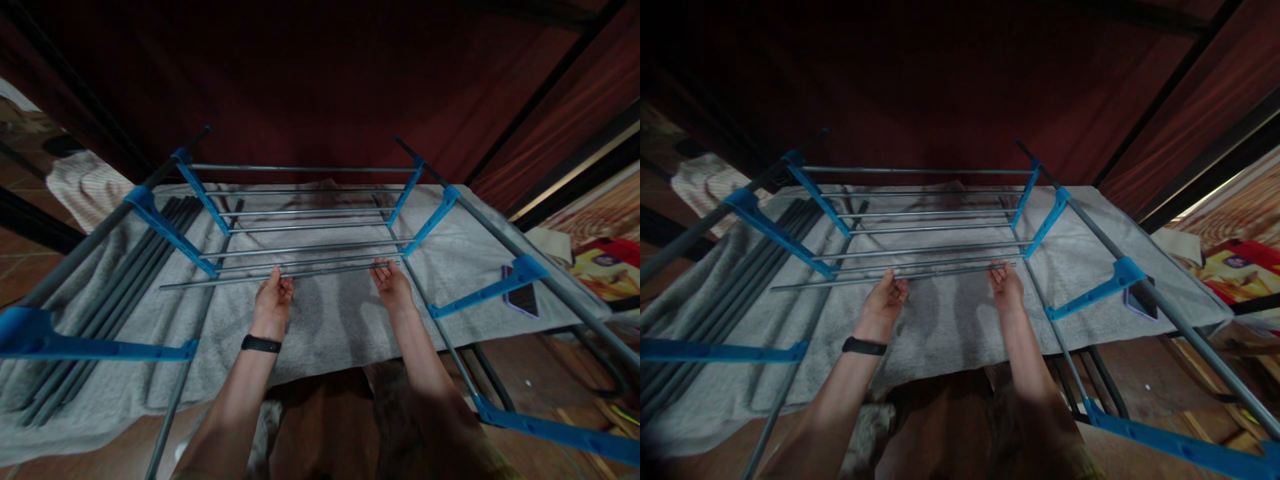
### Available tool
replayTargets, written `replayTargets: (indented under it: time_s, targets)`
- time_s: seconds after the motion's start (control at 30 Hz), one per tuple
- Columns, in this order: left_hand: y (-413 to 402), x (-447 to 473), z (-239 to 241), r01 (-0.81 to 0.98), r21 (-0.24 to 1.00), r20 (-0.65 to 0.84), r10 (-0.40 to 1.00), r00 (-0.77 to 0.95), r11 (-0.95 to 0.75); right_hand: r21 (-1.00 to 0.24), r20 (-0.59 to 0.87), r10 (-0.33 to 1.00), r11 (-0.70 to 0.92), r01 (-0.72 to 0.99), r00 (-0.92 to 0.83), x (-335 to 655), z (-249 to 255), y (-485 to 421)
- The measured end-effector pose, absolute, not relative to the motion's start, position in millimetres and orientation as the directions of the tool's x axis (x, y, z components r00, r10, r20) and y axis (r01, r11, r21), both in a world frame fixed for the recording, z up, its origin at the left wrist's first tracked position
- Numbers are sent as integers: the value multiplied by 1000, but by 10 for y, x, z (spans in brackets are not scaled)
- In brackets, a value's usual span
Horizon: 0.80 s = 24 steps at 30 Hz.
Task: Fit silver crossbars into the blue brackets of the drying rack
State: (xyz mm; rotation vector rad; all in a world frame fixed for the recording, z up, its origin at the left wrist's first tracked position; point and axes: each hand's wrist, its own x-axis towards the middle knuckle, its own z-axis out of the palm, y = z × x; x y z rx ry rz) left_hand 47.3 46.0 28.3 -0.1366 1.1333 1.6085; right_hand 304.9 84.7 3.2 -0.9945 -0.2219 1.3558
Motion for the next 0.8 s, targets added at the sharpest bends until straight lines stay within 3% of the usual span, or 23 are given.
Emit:
replayTargets:
  time_s: [0.43, 0.8]
  targets:
    - [419, 638, 208, -742, 651, -527, 799, -290, 159, -693, -453, 830, -100, -714, 324, 3112, 31, 885]
    - [394, 729, 210, -726, 658, -516, 822, -238, 203, -671, -406, 913, -316, -670, -23, 2773, 43, 744]
